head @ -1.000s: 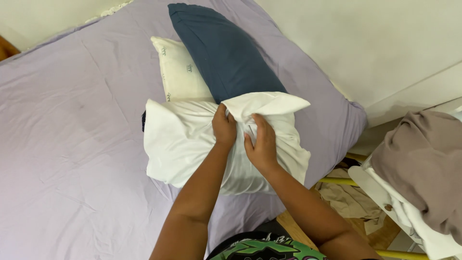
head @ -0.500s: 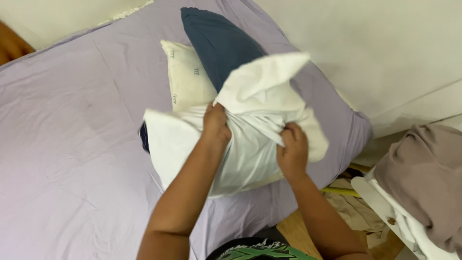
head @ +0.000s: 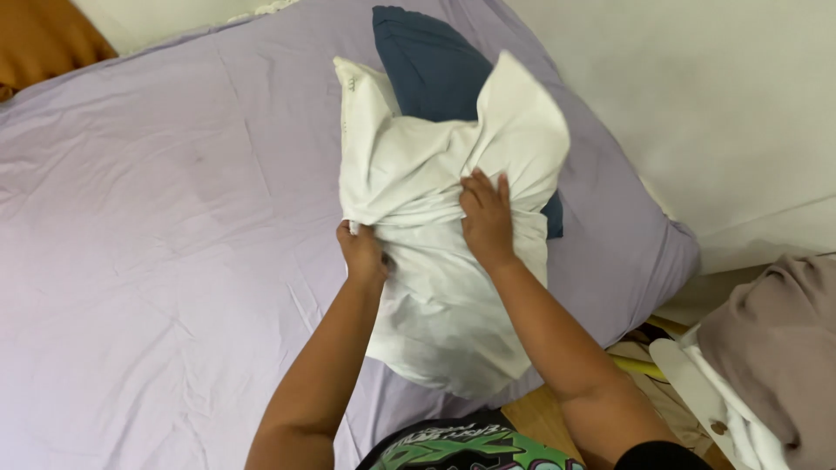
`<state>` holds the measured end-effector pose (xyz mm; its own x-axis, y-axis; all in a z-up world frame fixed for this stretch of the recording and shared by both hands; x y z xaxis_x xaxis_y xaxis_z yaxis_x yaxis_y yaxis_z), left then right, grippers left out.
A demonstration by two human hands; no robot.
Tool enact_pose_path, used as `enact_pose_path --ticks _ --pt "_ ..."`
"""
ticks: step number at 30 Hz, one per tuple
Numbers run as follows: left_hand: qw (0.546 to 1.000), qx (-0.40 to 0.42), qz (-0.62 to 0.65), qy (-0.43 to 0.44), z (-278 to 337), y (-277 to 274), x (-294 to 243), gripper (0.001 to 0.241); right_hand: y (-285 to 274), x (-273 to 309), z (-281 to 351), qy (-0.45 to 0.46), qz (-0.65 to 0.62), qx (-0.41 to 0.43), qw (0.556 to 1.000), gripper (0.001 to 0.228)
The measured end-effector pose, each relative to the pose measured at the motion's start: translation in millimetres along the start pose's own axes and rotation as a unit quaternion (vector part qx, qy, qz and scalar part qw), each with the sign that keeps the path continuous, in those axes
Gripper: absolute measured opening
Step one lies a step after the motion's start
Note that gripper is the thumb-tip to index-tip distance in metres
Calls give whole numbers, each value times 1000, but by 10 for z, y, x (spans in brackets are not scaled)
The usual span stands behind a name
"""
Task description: The person puts a white pillowcase onto a dark blue pillow with a star and moon pattern. They repeatedly pull the fabric over the pillow, tuck the corners, and smooth the surface. The person also adjusts the purple bedsheet on the bed.
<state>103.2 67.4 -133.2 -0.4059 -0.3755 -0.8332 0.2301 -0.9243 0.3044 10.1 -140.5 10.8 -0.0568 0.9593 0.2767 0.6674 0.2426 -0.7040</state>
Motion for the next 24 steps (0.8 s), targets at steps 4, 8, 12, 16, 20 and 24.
enact_pose_path --ticks 4,8,12,16,20,24 --pt "921 3 -287 263 310 32 -298 94 302 -68 174 16 39 -5 999 14" --pt "687 46 -449 570 998 443 -547 86 35 49 111 49 11 -69 996 26" --pt "629 143 -441 624 1210 895 -619 68 60 -127 115 107 -88 -18 990 37" --pt "670 188 -462 550 924 922 -387 56 -85 -283 127 105 -163 18 981 36" --pt "687 223 -482 496 726 817 -200 50 -313 -1015 225 146 8 -131 981 54" --pt "699 267 -486 452 846 762 -251 52 77 -1790 374 495 -241 8 835 81"
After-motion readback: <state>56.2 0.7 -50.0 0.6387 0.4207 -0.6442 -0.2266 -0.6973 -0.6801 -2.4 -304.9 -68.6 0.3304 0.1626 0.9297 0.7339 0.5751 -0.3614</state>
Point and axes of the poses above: each hand's wrist, its own z-axis away from the middle knuckle, its own y-axis out of the palm, x = y × z, the point moved 8 cm from there along -z, towards the middle knuckle, and after that the axes turned 5 degrees about y, right-handed, at the moved point
